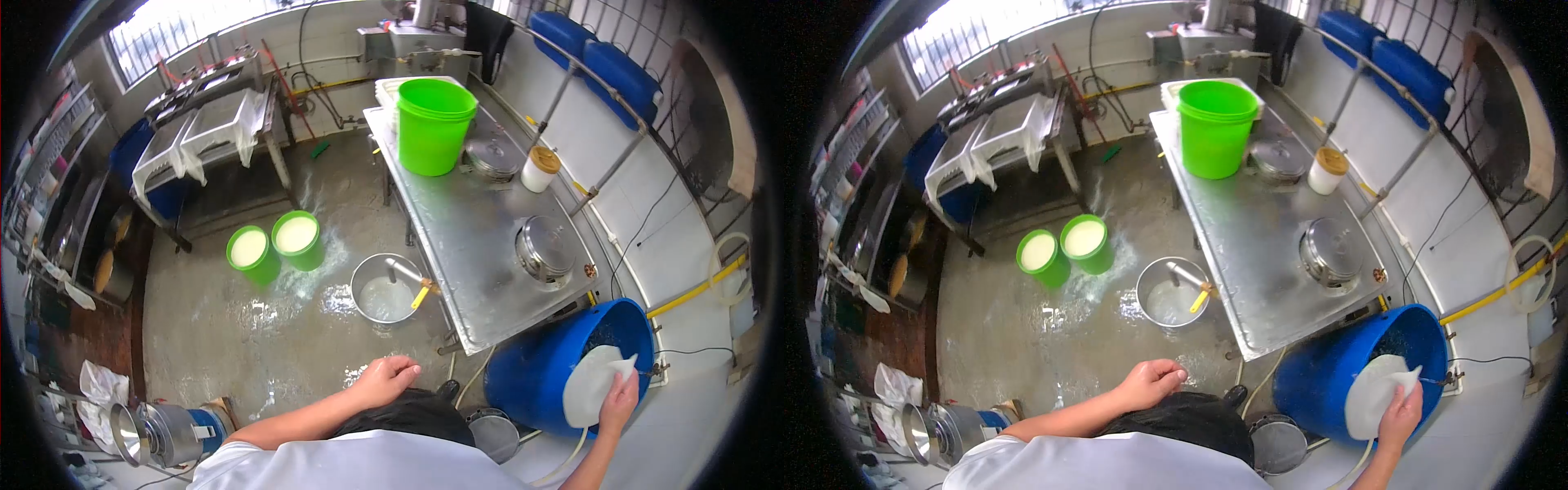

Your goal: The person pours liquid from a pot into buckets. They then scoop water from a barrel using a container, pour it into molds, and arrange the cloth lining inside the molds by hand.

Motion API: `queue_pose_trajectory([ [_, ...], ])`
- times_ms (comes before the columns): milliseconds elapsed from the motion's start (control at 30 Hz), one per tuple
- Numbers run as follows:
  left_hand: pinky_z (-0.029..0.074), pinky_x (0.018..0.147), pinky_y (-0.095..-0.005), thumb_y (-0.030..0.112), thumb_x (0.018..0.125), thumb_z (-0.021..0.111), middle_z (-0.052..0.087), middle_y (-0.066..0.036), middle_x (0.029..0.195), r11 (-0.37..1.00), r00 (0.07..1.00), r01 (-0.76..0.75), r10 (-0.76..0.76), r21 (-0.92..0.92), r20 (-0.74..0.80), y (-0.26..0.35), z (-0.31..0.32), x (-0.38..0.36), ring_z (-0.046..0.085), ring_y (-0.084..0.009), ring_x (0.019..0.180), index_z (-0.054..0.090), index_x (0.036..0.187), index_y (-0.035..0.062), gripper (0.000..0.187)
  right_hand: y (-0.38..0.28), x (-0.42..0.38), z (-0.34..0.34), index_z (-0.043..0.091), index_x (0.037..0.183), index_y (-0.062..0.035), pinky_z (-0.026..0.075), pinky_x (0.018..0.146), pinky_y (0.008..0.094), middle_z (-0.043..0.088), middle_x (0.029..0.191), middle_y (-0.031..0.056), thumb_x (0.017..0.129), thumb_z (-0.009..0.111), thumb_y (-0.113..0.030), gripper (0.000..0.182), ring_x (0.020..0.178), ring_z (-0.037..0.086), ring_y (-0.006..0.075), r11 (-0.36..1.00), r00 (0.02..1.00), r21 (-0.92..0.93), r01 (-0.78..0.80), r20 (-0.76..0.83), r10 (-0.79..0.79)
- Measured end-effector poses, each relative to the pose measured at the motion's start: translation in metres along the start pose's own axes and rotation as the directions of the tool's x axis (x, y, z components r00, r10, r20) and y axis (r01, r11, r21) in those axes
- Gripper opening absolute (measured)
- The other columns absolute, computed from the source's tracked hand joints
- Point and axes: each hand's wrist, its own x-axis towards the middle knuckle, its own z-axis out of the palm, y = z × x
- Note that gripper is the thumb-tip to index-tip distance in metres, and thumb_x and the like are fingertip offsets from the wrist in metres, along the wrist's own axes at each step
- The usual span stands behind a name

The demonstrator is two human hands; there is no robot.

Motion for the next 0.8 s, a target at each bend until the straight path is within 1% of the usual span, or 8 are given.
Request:
queue_pose_trajectory([
  [100,0.054,0.071,-0.0309,0.031,0.104,0.065,0.072,-0.004,0.083,0.998,0.999,-0.013,0.01,-0.057,-0.05,-0.021,-0.037,-0.037,0.066,-0.0121,0.076,0.073,0.106,0.0016,0.03,-0.069,-0.029,0.02,0.058,0.141,0.0027,0.053,0.096,0.0475,0.07,0.121,0.0262,0.104,0.061,-0.019,0.043,0.109,0.068,0.0428,0.955,0.927,-0.041,0.294,0.254,-0.274],
  [233,0.056,0.073,-0.0315,0.031,0.105,0.066,0.074,-0.005,0.089,0.991,0.995,0.003,-0.017,-0.133,-0.101,-0.059,-0.072,-0.075,0.068,-0.0124,0.079,0.072,0.111,0.0009,0.032,-0.178,-0.085,0.09,0.057,0.143,-0.0007,0.055,0.089,0.0531,0.07,0.113,0.0299,0.101,0.065,-0.031,0.052,0.104,0.068,0.0474,0.958,0.666,0.11,0.266,0.698,-0.265],
  [333,0.057,0.075,-0.0315,0.031,0.105,0.065,0.074,-0.006,0.091,0.975,0.986,0.053,-0.085,-0.217,-0.14,-0.067,-0.095,-0.103,0.069,-0.0129,0.081,0.072,0.112,-0.0003,0.033,-0.26,-0.128,0.149,0.051,0.147,-0.0012,0.055,0.091,0.0532,0.07,0.114,0.0301,0.103,0.062,-0.04,0.06,0.107,0.068,0.0475,0.925,0.377,0.241,0.293,0.86,-0.344],
  [400,0.058,0.077,-0.0317,0.031,0.105,0.065,0.074,-0.006,0.091,0.972,0.983,0.045,-0.084,-0.232,-0.16,-0.081,-0.103,-0.116,0.069,-0.0129,0.082,0.071,0.113,-0.0006,0.033,-0.282,-0.161,0.209,0.049,0.148,-0.0015,0.055,0.091,0.0537,0.071,0.113,0.0301,0.103,0.06,-0.042,0.062,0.107,0.068,0.0476,0.86,0.261,0.368,0.353,0.844,-0.468],
  [533,0.057,0.075,-0.0307,0.031,0.106,0.063,0.074,-0.005,0.091,0.973,0.974,0.022,-0.073,-0.231,-0.216,-0.079,-0.116,-0.137,0.069,-0.0124,0.082,0.071,0.113,-0.0005,0.033,-0.366,-0.173,0.287,0.054,0.142,-0.0024,0.055,0.092,0.055,0.072,0.111,0.0299,0.101,0.061,-0.041,0.056,0.108,0.069,0.0458,0.769,0.035,0.39,0.507,0.882,-0.47],
  [600,0.056,0.075,-0.0299,0.029,0.107,0.063,0.073,-0.005,0.094,0.968,0.969,0.028,-0.087,-0.248,-0.232,-0.077,-0.119,-0.145,0.068,-0.0125,0.084,0.071,0.113,0.0001,0.031,-0.4,-0.16,0.319,0.066,0.13,-0.0019,0.057,0.091,0.0531,0.074,0.112,0.0266,0.099,0.063,-0.038,0.048,0.108,0.071,0.0427,0.7,0.045,0.403,0.589,0.849,-0.527],
  [667,0.056,0.076,-0.0299,0.029,0.107,0.062,0.073,-0.005,0.097,0.957,0.965,0.019,-0.092,-0.288,-0.245,-0.08,-0.117,-0.149,0.068,-0.0128,0.085,0.071,0.114,0.0003,0.03,-0.448,-0.131,0.323,0.076,0.111,-0.0025,0.058,0.092,0.0508,0.076,0.108,0.0228,0.097,0.066,-0.039,0.04,0.105,0.073,0.0397,0.689,0.021,0.291,0.664,0.913,-0.407],
  [800,0.057,0.078,-0.0305,0.027,0.108,0.061,0.072,-0.005,0.104,0.925,0.958,-0.009,-0.101,-0.379,-0.269,-0.073,-0.114,-0.15,0.069,-0.0139,0.09,0.07,0.114,0.0004,0.029,-0.522,-0.053,0.296,0.08,0.112,-0.0081,0.059,0.095,0.0433,0.075,0.123,0.016,0.088,0.065,-0.015,0.029,0.112,0.074,0.0319,0.541,0.075,0.157,0.826,0.921,-0.381],
])
